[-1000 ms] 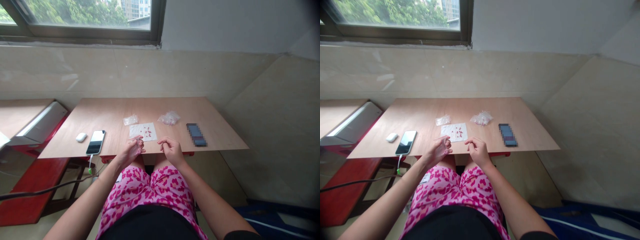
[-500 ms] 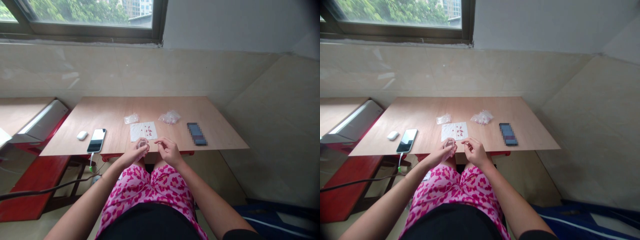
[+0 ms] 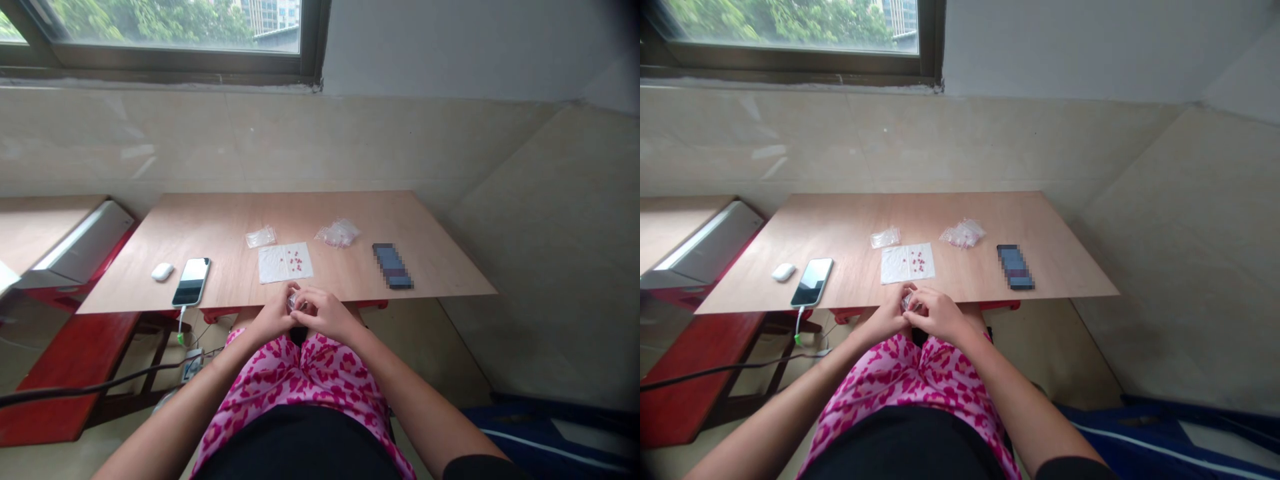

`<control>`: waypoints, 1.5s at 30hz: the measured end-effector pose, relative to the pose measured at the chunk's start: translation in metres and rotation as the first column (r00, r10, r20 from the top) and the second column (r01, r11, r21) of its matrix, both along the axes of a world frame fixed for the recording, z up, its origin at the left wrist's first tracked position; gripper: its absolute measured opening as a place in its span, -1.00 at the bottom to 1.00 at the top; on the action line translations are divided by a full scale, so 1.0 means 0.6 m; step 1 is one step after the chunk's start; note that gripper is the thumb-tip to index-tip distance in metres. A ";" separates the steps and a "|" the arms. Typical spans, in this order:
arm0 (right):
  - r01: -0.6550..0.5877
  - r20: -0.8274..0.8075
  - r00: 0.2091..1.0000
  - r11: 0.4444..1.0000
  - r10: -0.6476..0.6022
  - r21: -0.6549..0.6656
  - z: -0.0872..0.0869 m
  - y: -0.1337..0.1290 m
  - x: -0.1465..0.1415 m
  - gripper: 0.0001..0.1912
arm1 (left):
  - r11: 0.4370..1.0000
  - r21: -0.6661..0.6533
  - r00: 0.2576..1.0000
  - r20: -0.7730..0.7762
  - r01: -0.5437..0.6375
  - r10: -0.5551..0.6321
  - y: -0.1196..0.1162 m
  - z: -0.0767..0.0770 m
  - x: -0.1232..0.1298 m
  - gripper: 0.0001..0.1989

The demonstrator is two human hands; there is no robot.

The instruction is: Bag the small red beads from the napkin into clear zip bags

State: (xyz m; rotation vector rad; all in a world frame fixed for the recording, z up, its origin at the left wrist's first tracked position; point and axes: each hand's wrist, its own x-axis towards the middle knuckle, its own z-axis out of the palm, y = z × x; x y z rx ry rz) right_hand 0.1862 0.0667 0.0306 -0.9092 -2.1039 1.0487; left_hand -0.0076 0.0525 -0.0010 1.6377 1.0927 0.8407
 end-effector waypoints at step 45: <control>0.551 -0.355 0.729 0.810 -0.585 -0.202 -0.166 0.248 -0.113 -0.51 | 0.929 0.258 0.452 -0.885 0.267 0.116 0.260 0.028 -0.106 -0.70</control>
